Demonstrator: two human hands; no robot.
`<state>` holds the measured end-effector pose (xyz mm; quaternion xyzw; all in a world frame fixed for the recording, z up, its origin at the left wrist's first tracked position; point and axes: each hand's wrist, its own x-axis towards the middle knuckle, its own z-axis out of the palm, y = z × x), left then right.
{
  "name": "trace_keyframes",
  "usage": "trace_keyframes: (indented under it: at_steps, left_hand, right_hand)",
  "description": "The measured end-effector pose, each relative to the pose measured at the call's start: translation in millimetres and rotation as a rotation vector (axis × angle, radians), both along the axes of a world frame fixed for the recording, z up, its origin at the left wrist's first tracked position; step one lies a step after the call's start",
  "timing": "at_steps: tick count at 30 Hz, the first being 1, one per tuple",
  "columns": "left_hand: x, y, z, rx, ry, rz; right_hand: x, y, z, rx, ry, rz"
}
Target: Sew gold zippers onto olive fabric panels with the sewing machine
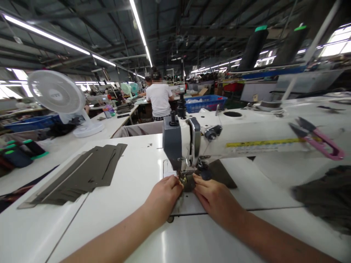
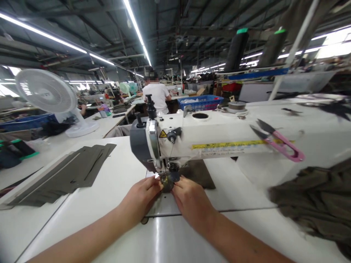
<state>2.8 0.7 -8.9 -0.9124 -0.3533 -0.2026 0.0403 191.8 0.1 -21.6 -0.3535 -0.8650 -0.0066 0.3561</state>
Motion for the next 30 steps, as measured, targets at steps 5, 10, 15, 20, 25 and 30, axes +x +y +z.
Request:
trace_keyframes:
  at_steps: [5,10,15,20,25,30]
  left_hand:
    - [1.9,0.5,3.4,0.006,0.09,0.027]
    - [3.3,1.8,2.3,0.037,0.071,0.049]
    - [2.9,5.3,1.7,0.062,0.069,0.027]
    - [1.4,8.1,2.9,0.061,0.099,0.036]
    - [-2.2,8.3,0.0,0.061,0.032,-0.023]
    - [-1.8,10.5,-3.8,0.082,0.028,0.004]
  right_hand:
    - [-0.7,1.0,0.6,0.031,0.007,0.044]
    - [-0.7,4.5,-0.5,0.023,-0.001,0.025]
    - [0.3,8.8,-3.3,-0.029,-0.008,0.01]
    - [0.5,10.1,-3.9,-0.041,0.003,0.025]
    - [0.3,9.9,-3.7,-0.052,0.004,0.03]
    - [-0.2,10.3,-3.6,-0.082,0.003,0.026]
